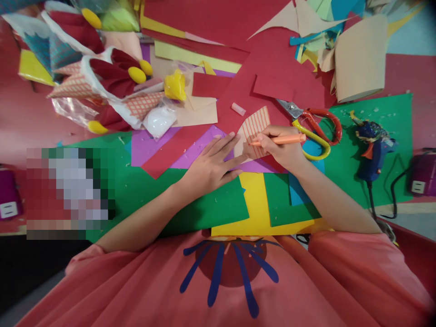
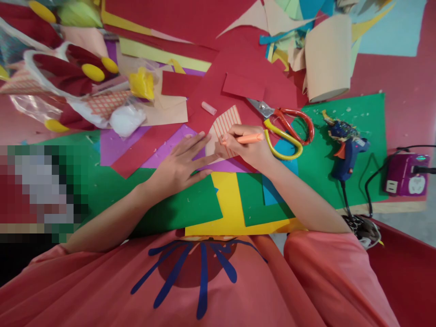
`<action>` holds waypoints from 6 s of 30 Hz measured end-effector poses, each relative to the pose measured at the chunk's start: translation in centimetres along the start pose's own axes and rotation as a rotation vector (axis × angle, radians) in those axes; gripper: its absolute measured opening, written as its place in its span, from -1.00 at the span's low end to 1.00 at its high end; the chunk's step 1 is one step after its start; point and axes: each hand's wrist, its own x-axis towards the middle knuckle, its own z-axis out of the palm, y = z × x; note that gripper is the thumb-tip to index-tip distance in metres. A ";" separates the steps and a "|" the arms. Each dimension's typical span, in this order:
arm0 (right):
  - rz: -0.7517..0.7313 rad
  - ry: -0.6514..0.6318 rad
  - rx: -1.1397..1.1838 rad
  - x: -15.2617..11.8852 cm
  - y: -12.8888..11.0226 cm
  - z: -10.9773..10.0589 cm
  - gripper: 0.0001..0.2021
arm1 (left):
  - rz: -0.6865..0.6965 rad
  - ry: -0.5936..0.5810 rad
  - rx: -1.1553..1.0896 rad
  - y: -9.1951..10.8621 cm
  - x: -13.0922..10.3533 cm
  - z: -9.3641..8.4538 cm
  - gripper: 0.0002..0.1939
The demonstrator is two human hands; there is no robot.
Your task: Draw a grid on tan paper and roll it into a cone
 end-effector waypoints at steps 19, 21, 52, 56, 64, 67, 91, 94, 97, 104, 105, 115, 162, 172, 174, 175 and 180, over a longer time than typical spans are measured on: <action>0.038 -0.048 0.001 0.1 -0.5 0.1 -0.75 | -0.033 -0.027 -0.089 0.1 0.0 -0.1 -0.58; 0.047 -0.076 0.012 0.0 -0.4 0.1 -0.76 | -0.041 -0.033 -0.093 0.0 0.0 -0.1 -0.58; 0.017 -0.160 0.023 0.0 -0.6 -0.1 -0.72 | -0.048 -0.024 -0.094 0.1 -0.1 0.0 -0.58; 0.070 -0.139 0.114 0.1 -0.4 -0.2 -0.75 | -0.057 -0.034 -0.108 0.0 -0.1 0.0 -0.59; 0.030 0.063 0.171 -0.5 0.1 -0.4 -0.69 | -0.033 -0.013 -0.067 0.0 -0.1 0.1 -0.59; 0.008 0.104 0.107 -0.6 0.3 -0.3 -0.67 | 0.017 -0.019 -0.055 0.0 -0.1 0.1 -0.60; -0.038 0.108 -0.062 0.0 0.4 -0.1 -0.84 | 0.026 -0.089 -0.079 0.2 -0.1 0.0 -0.61; -0.072 0.081 -0.067 0.0 0.5 -0.1 -0.84 | 0.027 -0.066 -0.089 0.2 -0.1 0.1 -0.62; -0.091 0.067 -0.091 0.0 0.5 0.0 -0.85 | 0.031 -0.053 -0.078 0.3 0.0 0.1 -0.63; -0.085 0.045 -0.098 0.1 0.5 0.1 -0.84 | 0.069 -0.017 -0.037 0.4 0.1 0.0 -0.63; -0.086 0.043 -0.095 0.1 0.5 0.1 -0.84 | 0.069 -0.015 -0.034 0.4 0.1 0.0 -0.63; -0.052 0.008 -0.042 0.2 -0.1 -0.1 -0.77 | 0.062 -0.033 -0.053 0.4 0.1 0.0 -0.62; -0.021 0.158 -0.038 -0.5 0.0 -0.2 -0.73 | -0.017 -0.029 -0.031 0.2 0.2 -0.3 -0.62; -0.032 0.048 -0.080 -0.2 0.1 0.0 -0.78 | -0.064 -0.019 -0.022 0.2 0.1 -0.2 -0.62; -0.008 0.040 -0.070 -0.1 0.2 0.1 -0.77 | -0.069 -0.020 -0.031 0.2 0.2 -0.3 -0.63; -0.004 0.038 -0.070 -0.1 0.2 0.1 -0.77 | -0.072 -0.020 -0.036 0.2 0.2 -0.3 -0.63; -0.008 0.034 -0.076 -0.1 0.2 0.1 -0.76 | -0.054 -0.005 -0.024 0.2 0.2 -0.2 -0.65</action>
